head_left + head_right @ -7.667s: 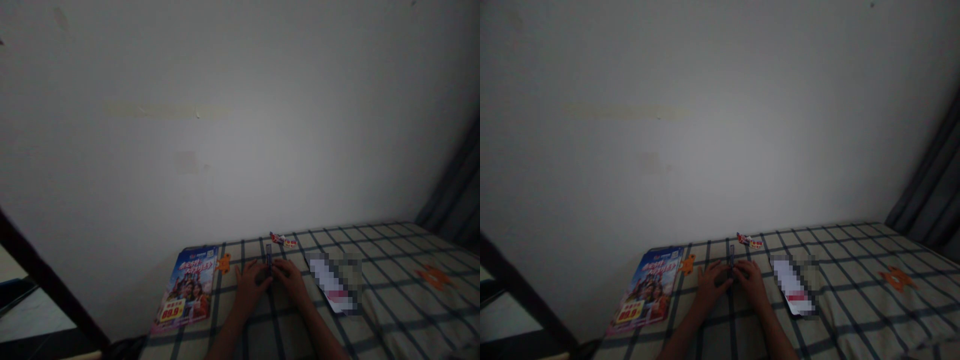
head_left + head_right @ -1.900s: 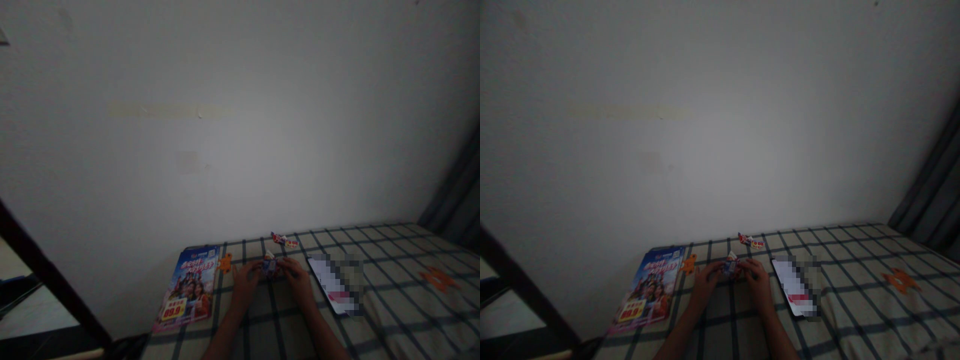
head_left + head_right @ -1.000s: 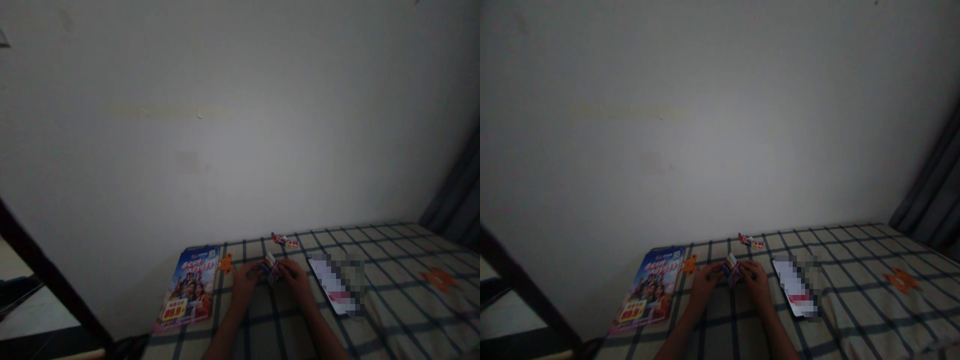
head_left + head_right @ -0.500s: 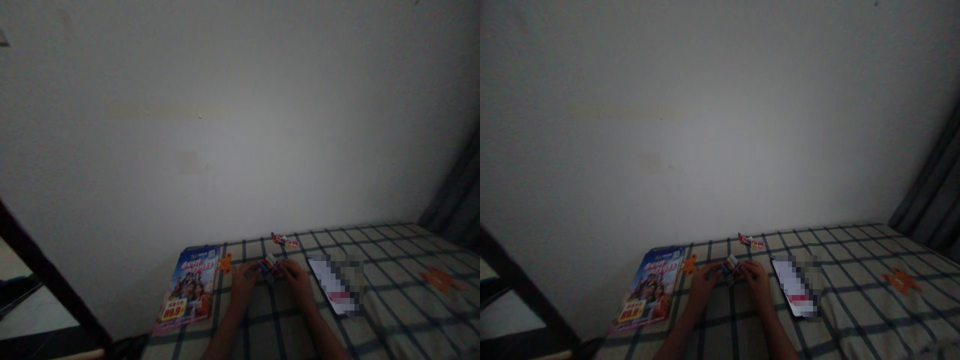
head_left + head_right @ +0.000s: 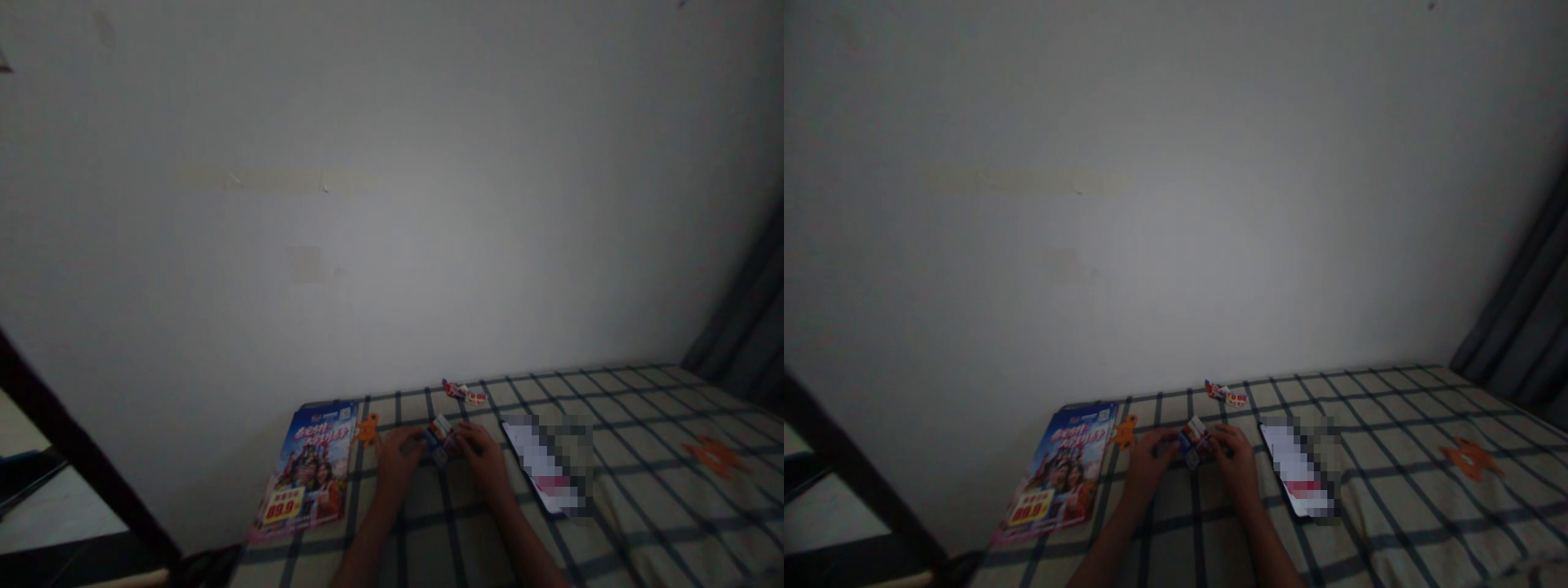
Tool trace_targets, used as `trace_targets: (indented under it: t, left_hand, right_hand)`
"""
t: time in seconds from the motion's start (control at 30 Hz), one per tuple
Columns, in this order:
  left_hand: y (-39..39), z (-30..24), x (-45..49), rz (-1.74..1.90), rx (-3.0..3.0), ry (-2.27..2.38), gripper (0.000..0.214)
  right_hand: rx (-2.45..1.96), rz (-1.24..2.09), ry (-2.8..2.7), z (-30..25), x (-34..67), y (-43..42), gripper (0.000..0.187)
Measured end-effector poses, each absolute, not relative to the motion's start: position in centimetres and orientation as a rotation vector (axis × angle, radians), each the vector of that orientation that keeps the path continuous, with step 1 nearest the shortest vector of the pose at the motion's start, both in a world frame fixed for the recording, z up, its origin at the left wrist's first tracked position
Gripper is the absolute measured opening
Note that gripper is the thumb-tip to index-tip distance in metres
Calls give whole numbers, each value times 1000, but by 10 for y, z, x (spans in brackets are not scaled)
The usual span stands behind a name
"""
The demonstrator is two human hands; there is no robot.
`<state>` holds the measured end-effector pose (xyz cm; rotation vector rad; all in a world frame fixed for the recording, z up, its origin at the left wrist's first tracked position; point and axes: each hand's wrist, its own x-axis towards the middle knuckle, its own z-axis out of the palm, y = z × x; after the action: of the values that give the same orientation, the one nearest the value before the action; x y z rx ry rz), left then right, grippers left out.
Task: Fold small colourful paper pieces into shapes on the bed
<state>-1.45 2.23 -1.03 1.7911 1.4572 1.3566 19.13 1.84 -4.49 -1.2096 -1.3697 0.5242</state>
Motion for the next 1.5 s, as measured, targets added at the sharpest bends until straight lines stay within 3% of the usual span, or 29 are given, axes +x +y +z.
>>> trace_targets:
  t: [0.6, 1.23, 1.5]
  left_hand:
    - [20, -7, -13, 1358, 1793, 1507, 19]
    - [15, -1, -10, 1238, 1849, 1636, 16]
    - [15, -2, -11, 1252, 1864, 1618, 23]
  right_hand:
    - [-1238, 444, -1451, -26, 186, 10, 50]
    - [-1246, 450, -1520, -35, 187, 13, 44]
    - [-1254, 392, -1504, -34, 186, 13, 50]
